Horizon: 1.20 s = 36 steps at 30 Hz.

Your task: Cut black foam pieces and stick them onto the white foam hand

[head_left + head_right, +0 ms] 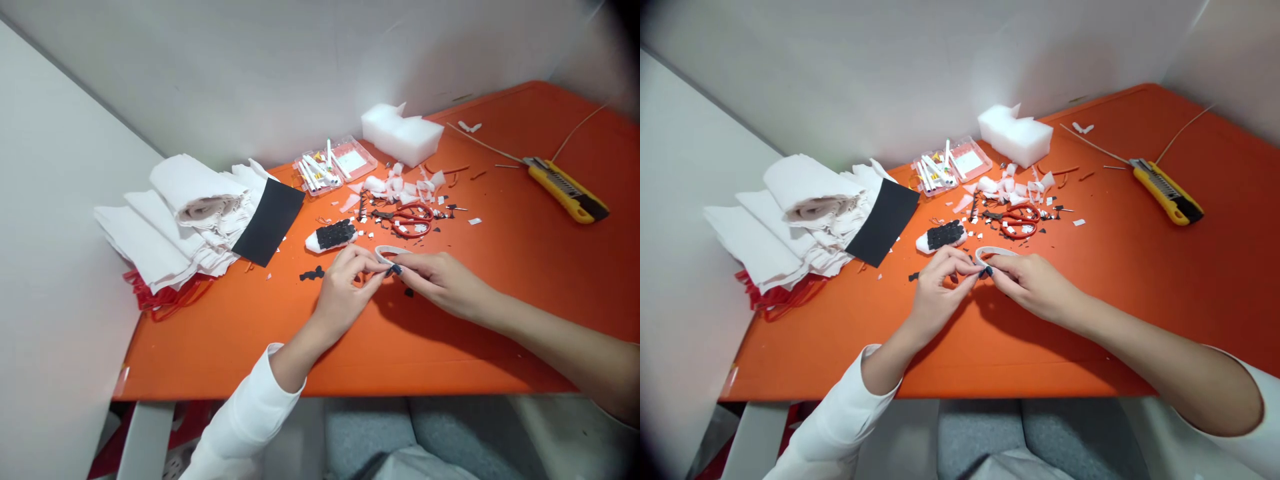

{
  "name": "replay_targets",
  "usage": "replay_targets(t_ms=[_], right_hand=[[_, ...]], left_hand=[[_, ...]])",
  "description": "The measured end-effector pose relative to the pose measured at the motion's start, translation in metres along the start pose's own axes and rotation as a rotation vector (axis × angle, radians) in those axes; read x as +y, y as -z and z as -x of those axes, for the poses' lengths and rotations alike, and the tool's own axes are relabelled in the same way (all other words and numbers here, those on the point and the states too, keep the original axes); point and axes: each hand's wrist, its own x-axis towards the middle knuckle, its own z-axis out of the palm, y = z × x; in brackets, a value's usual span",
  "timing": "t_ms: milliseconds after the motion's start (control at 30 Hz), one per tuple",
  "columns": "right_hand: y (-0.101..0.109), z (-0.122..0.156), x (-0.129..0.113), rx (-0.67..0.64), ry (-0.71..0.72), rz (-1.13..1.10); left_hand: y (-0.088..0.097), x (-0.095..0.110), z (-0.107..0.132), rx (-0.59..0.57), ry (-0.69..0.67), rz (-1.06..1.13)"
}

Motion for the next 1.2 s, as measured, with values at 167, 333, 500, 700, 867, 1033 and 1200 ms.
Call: replay_targets(t_ms=[167,333,500,700,867,1033,1200], right_hand=[[0.000,-0.001,-0.002,0.003,0.050,-0.012],[0.000,0.001,-0.004,-0.008,0.043,-0.099],[0.001,0.003,-0.006,-0.060,-0.005,-0.186],[0.008,-0.002,-0.002,-0.060,-0.019,-0.274],[0.038,-0.009,0.025,0.430,-0.140,-0.152],[0.071,-0.012,0.060,0.653,-0.305,0.165],[0.082,-0.018,0.095,0.584,-0.512,0.343]], left_hand=[[0.001,-0.005,-0.002,-0.045,-0.131,-0.127],[0.003,-0.006,-0.002,-0.065,-0.278,-0.234],[0.007,-0.004,-0.004,-0.057,-0.427,-0.275],[0.009,0.000,-0.004,-0.051,-0.386,-0.068],[0.011,-0.007,-0.005,0.100,-0.078,0.177],[0.007,-0.026,-0.010,0.102,0.392,0.360],[0.004,-0.030,-0.010,0.076,0.590,0.550]])
